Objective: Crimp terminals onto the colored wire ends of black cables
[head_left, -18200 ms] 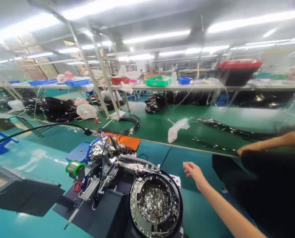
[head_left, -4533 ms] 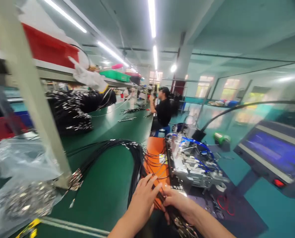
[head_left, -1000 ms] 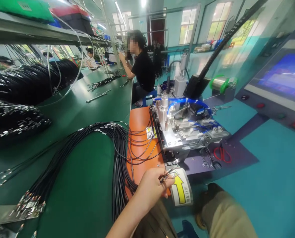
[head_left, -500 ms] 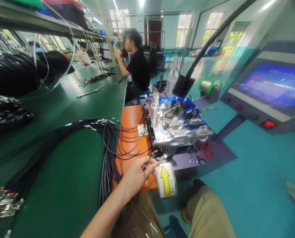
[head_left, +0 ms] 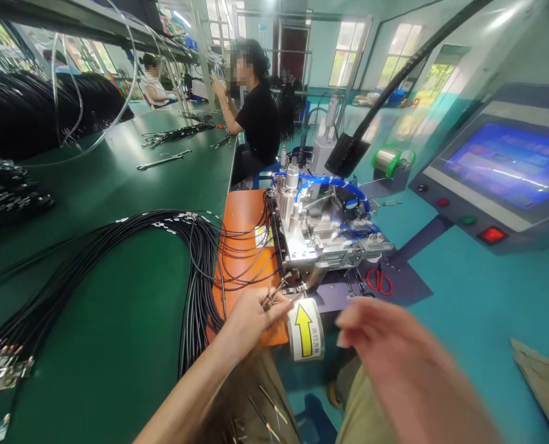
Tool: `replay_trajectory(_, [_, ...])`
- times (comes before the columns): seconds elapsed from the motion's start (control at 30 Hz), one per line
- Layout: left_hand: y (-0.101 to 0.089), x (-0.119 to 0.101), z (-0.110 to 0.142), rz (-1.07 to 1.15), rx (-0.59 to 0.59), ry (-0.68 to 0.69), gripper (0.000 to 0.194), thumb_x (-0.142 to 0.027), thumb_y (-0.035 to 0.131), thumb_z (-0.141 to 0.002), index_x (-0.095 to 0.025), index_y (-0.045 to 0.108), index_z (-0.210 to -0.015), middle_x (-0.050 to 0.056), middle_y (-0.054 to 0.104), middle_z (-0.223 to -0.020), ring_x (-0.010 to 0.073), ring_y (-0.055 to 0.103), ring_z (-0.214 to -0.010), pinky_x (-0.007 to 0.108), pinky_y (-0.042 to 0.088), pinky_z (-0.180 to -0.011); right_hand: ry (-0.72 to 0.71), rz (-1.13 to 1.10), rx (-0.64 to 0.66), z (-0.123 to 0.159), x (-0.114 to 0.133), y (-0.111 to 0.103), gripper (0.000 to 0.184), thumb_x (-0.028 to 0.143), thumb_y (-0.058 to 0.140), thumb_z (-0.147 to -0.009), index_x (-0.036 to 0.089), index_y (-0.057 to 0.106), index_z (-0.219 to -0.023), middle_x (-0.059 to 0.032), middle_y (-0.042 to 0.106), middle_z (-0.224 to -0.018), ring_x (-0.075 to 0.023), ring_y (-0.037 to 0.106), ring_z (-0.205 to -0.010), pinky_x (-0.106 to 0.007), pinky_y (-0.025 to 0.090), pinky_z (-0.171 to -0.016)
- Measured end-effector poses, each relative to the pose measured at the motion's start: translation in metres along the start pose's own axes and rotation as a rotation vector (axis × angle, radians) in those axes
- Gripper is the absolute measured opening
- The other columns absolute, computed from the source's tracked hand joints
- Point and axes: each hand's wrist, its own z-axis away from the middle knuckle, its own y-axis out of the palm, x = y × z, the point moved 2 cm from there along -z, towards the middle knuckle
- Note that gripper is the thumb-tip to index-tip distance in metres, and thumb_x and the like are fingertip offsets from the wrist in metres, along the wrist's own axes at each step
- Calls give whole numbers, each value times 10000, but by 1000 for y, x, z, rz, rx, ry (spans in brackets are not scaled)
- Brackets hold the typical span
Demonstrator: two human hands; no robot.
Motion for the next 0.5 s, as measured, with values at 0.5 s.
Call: replay_trajectory(0.5, [4, 5, -2, -26, 63, 13, 182, -309, 564, -713, -137, 557, -654, -48, 467, -556, 91, 427, -490, 209, 331, -489, 379, -246, 94, -42, -53, 39, 285, 391, 654, -675, 116, 602, -622, 27, 493, -444, -52, 377, -379, -143, 263, -329])
